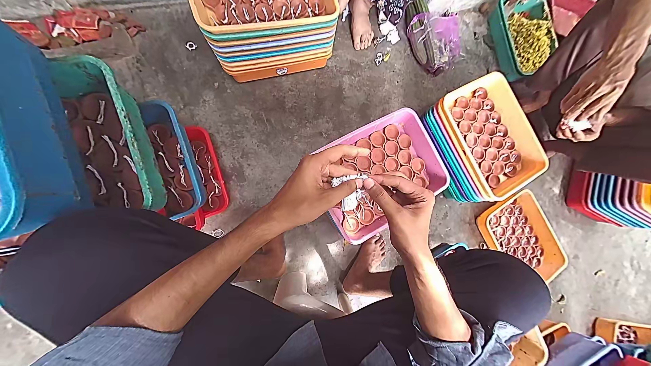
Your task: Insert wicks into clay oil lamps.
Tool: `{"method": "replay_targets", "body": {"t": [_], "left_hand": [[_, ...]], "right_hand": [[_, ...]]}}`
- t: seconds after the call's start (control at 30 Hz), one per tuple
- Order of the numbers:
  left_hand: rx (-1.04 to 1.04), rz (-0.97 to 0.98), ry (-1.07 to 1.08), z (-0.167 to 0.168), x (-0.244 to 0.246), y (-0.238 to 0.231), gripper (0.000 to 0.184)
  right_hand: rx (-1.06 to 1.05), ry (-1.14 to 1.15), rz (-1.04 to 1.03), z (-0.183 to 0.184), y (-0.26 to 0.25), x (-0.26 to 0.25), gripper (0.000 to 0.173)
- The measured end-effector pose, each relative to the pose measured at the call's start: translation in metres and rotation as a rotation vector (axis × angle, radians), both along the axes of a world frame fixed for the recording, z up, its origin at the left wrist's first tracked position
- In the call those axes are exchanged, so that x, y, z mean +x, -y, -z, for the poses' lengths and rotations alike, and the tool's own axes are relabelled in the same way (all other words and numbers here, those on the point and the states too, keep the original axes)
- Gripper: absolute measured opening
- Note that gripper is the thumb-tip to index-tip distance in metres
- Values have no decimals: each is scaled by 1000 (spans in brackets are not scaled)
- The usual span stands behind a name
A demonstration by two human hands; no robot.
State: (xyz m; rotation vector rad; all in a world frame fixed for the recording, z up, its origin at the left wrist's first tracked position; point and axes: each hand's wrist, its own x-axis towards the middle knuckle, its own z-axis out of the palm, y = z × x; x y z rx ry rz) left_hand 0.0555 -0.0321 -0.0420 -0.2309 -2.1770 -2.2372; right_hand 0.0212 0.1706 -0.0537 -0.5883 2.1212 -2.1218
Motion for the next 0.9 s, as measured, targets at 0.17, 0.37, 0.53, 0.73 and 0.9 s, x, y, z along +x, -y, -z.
{"method": "replay_targets", "body": {"t": [0.17,0.37,0.53,0.73,0.9], "left_hand": [[-21,-28,-5,-1,-1,2,40],[38,-43,-25,1,-3,2,47],[62,-85,-33,0,-5,4,42],[99,-88,-8,0,-5,3,39],[99,-77,-23,1,-6,2,40]], "right_hand": [[-22,45,-8,0,-2,-2,9],[-31,66,-17,4,-1,-2,9],[-33,80,-16,6,-1,-3,11],[-83,108,-49,6,-1,-3,11],[-79,90,-79,5,0,-3,10]]}}
